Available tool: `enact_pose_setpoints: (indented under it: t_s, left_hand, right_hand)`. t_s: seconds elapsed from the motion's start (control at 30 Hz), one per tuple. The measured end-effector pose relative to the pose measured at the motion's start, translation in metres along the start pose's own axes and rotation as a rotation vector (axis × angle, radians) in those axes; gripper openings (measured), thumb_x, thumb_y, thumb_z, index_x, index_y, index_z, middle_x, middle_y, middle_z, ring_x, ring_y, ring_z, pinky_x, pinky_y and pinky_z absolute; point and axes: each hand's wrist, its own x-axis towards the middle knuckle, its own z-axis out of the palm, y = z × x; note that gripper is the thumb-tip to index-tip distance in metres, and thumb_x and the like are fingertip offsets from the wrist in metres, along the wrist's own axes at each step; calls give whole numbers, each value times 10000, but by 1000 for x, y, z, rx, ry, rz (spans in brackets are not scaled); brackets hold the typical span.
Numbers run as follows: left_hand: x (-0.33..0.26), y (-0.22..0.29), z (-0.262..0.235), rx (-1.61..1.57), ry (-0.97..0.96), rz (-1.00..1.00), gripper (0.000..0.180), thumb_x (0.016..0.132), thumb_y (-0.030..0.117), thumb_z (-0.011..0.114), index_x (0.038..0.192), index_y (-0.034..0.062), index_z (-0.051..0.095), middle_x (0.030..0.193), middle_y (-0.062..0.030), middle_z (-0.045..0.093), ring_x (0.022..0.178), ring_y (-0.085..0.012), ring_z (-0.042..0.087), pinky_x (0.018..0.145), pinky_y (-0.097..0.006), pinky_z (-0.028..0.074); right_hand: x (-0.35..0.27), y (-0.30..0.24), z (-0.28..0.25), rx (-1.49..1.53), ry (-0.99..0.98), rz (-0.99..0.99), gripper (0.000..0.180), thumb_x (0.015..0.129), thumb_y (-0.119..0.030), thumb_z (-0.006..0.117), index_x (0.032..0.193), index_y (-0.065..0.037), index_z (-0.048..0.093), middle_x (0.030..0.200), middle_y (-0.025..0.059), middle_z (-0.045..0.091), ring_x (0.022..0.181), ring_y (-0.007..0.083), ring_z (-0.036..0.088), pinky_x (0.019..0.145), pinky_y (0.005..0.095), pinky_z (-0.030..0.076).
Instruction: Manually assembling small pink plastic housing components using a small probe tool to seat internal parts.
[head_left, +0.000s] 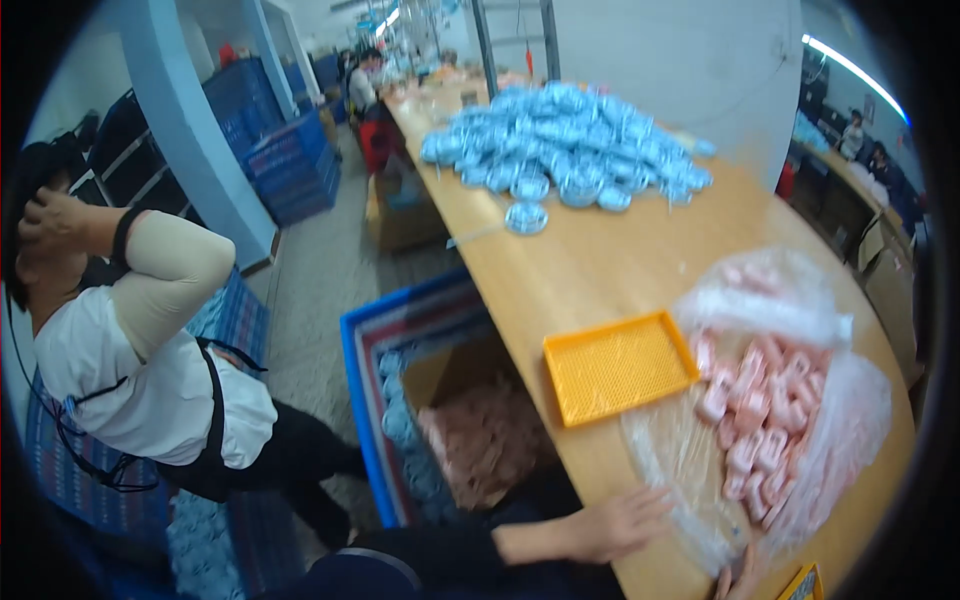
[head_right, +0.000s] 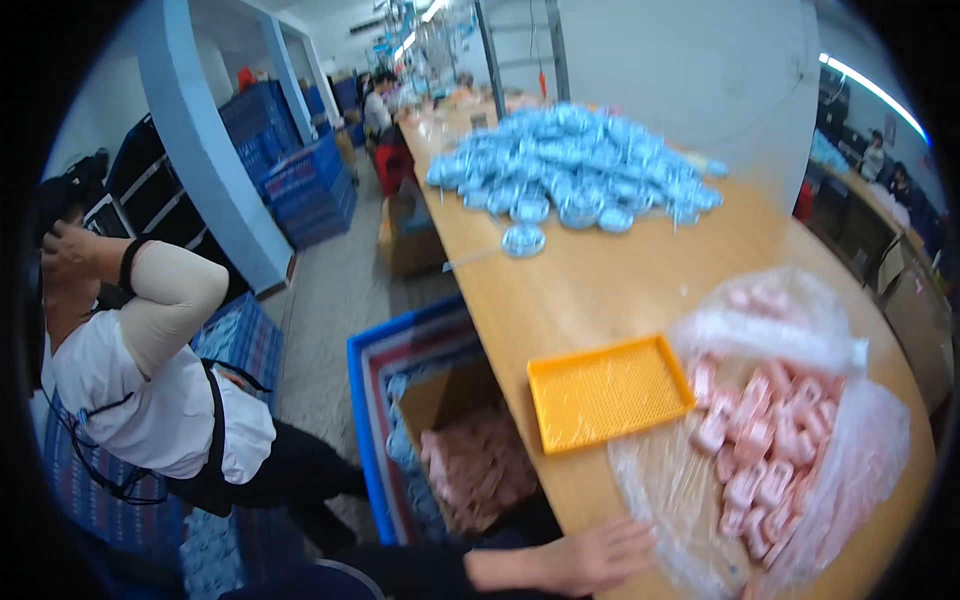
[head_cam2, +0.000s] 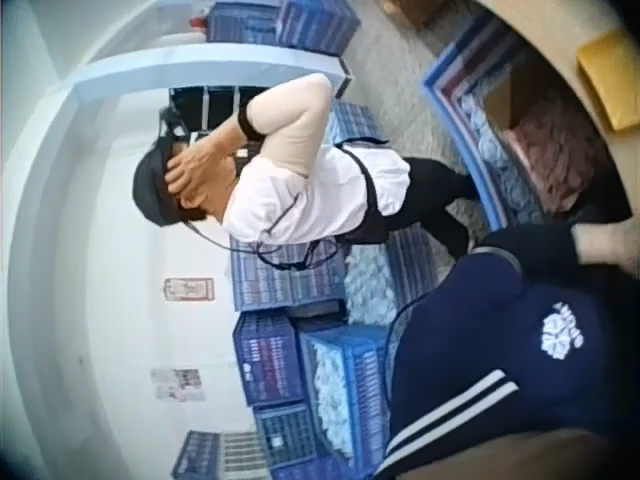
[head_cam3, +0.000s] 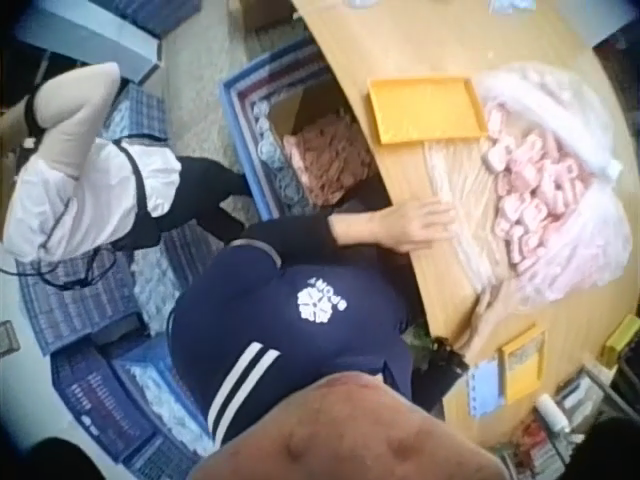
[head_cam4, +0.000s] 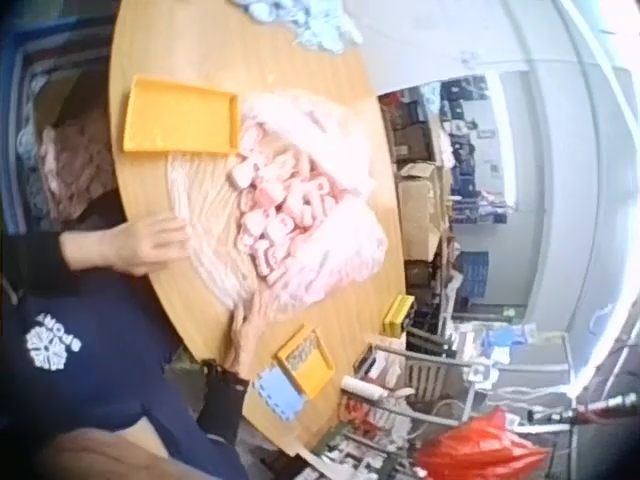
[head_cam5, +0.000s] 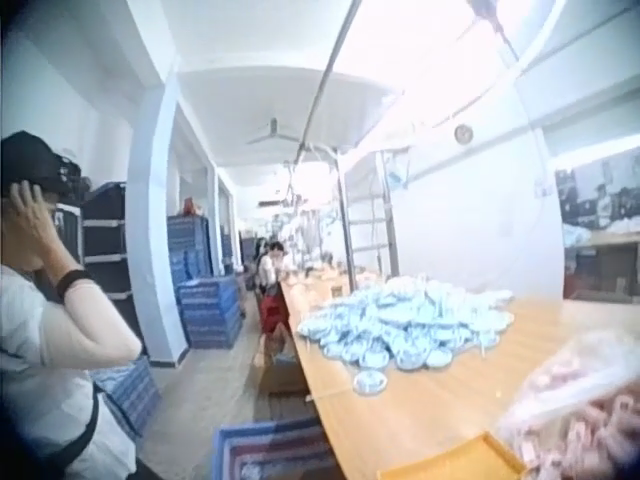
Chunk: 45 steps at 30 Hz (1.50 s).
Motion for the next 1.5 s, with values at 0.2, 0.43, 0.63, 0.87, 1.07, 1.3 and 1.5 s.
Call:
enact_pose_setpoints:
  t_s: [0.2, 0.43, 0.63, 0.87, 1.07, 1.3, 1.5]
  left_hand:
    - [-3, -106, -183, 565, 303, -223, 433, 809, 170, 651, 1188, -14, 549, 1108, -209, 575, 1024, -391, 564, 891, -454, 468]
    - [29, -339, -292, -108, 743, -1020, 612, 773, 287, 735, 1276, 43, 487, 1186, -171, 575, 1040, -279, 595, 894, -423, 493]
    - [168, -298, -198, 246, -71, -394, 785, 793, 381, 691, 1441, 78, 366, 1457, -223, 359, 1356, -378, 332, 1110, -396, 307]
    - [205, -254, -102, -2, -219, -702, 826, 842, 444, 657, 1451, -2, 325, 1463, -237, 375, 1392, -334, 314, 1125, -390, 295]
    - [256, -244, 6, -10, -224, -735, 899, 815, 538, 638, 1446, -20, 325, 1441, -291, 365, 1378, -401, 311, 1131, -417, 278]
    - [322, -275, 79, 0, 39, -891, 871, 820, 571, 629, 1430, 9, 365, 1450, -279, 347, 1366, -411, 310, 1115, -439, 288]
    - [348, -271, 152, -100, -103, -377, 600, 855, 476, 625, 1305, 87, 546, 1350, -203, 502, 1267, -364, 454, 1059, -418, 359]
  right_hand:
    - [-17, -21, -40, -80, -35, 35, 456, 876, -138, 600, 1294, 27, 517, 1335, 252, 504, 1248, 421, 447, 1082, 477, 315]
    - [7, -72, -65, -29, -11, 20, 440, 890, -137, 595, 1301, 2, 521, 1333, 223, 509, 1294, 400, 393, 1126, 462, 234]
    - [-35, 15, -62, 32, 77, 159, 551, 897, -189, 612, 1386, 3, 444, 1468, 226, 365, 1387, 378, 294, 1132, 458, 238]
    - [57, 101, -97, 136, 389, 300, 695, 825, -158, 631, 1436, -12, 333, 1497, 191, 316, 1397, 335, 279, 1148, 407, 215]
    - [82, 212, -96, 206, 445, 748, 709, 883, -267, 628, 1456, -10, 298, 1478, 207, 327, 1378, 330, 308, 1134, 397, 252]
    - [136, 254, -72, 944, 285, 756, 773, 889, -308, 639, 1480, -9, 240, 1479, 181, 348, 1306, 273, 416, 1082, 360, 340]
    - [127, 311, -50, 645, 284, 792, 384, 901, -230, 565, 1202, 6, 597, 1017, 85, 643, 931, 170, 578, 821, 294, 468]
